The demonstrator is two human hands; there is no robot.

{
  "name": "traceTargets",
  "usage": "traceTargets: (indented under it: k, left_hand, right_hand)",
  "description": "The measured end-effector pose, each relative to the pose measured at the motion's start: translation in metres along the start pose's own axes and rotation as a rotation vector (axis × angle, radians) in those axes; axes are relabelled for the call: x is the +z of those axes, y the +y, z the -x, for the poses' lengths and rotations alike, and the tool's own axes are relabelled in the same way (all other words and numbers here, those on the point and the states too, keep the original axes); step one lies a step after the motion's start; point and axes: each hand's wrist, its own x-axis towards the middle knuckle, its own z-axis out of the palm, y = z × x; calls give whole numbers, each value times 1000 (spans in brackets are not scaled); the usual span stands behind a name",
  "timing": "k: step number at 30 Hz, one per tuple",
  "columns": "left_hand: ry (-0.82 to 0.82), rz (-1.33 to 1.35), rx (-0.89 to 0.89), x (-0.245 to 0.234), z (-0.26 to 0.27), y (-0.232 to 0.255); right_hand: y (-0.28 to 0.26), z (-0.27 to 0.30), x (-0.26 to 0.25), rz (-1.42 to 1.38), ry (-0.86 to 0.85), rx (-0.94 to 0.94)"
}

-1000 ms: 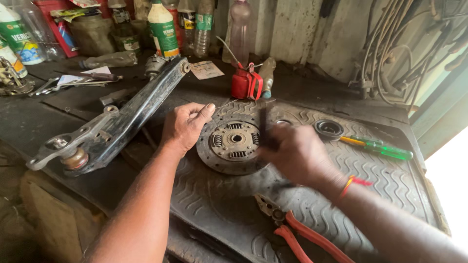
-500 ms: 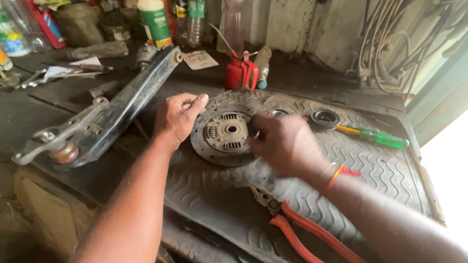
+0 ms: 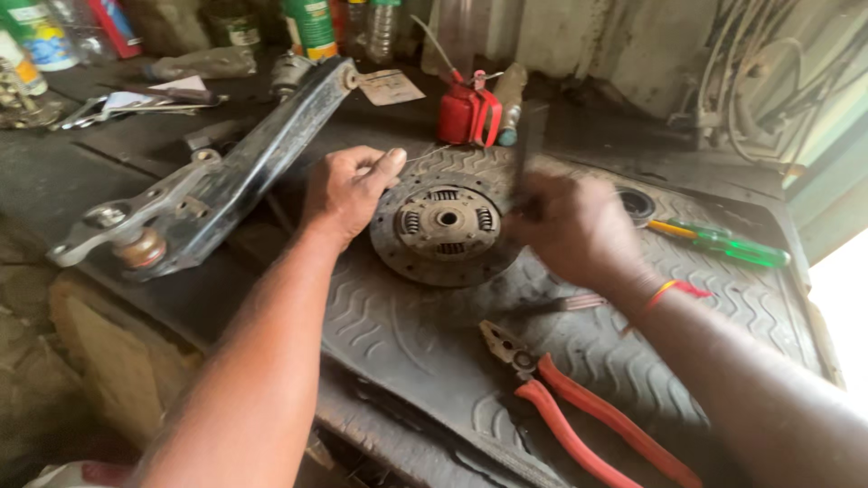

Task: The person uses a metal file to scrape and clean the surface of a circular mechanical component, likely a clutch plate, resting on a workbench. They repeatedly file the edges and inner sections of the part while holding it steady with their other hand.

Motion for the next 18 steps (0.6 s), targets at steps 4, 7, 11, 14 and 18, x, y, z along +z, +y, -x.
traceTargets:
  k: [4, 7, 11, 14, 18]
  left_hand:
    - [-4, 12, -20, 0, 0, 1]
    - [-34, 59, -31, -1, 0, -1]
    - [-30, 71, 23, 0, -1, -6]
    - [-24, 44, 15, 0, -1, -4]
    - [-30, 48, -28, 0, 0, 1]
  right_hand:
    - [5, 5, 2, 67, 151, -193]
    - [-20, 22, 21, 219, -43, -206]
    - [-16, 16, 17, -49, -64, -87]
    - [3, -4, 4, -143, -29, 73]
    - [-5, 4, 5, 100, 62, -24]
